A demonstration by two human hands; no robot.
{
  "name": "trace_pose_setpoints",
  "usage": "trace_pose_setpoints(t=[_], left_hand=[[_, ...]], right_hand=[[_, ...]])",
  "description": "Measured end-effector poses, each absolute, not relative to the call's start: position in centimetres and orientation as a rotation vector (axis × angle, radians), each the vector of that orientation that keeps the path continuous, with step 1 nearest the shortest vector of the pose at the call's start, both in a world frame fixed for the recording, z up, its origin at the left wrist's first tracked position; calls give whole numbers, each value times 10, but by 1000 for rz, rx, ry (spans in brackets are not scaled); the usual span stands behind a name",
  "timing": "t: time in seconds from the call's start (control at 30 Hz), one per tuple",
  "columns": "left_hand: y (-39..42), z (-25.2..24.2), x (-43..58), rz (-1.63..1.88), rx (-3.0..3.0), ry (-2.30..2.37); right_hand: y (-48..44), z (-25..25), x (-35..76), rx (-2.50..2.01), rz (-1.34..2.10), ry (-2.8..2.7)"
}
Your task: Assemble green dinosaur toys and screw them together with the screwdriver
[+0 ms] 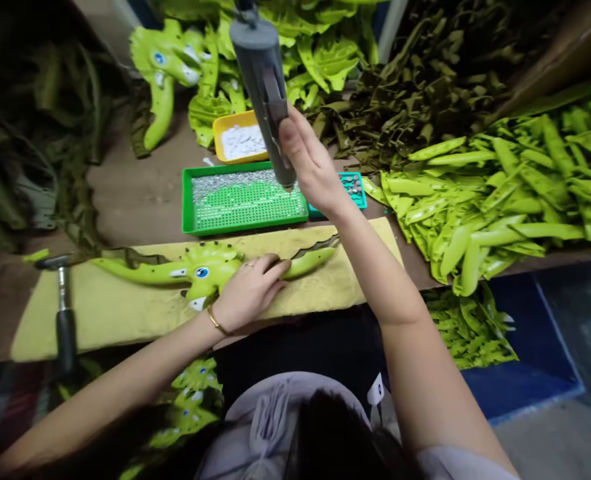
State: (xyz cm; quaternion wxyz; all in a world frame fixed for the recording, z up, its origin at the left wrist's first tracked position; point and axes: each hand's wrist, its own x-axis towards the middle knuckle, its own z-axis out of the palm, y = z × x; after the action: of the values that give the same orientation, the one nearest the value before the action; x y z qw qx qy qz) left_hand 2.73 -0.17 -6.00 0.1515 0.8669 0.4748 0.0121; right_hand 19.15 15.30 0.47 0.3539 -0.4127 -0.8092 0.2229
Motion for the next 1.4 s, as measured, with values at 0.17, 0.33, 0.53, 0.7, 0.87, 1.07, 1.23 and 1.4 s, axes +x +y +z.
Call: trace_pose_setpoints(t=[0.17,0.33,0.53,0.7,0.87,1.07,1.23,1.4], left_hand=[[-3,-64,4,219,2543,1358],[8,-75,-12,406,2630,1331],[8,-87,-9,443,2709,1369],[8,-86,-9,482,2703,1356],[7,-83,-11,455,2704,1314],[3,-80,-9,372,2692,1293],[5,-83,-6,368,2720,1359],[7,-86,-6,392,2722,1356]], right_hand=[[161,-10,142,-891,845,-1703],[180,-50,117,-750,945,-1419],[194,-88,110,-743,835,-1241],[192,-87,110,-767,708,-1263],[190,-85,110,-773,650,-1271],[193,-91,111,-754,725,-1263],[191,-75,108,-748,692,-1248],[142,-22,136,-623,624,-1124]])
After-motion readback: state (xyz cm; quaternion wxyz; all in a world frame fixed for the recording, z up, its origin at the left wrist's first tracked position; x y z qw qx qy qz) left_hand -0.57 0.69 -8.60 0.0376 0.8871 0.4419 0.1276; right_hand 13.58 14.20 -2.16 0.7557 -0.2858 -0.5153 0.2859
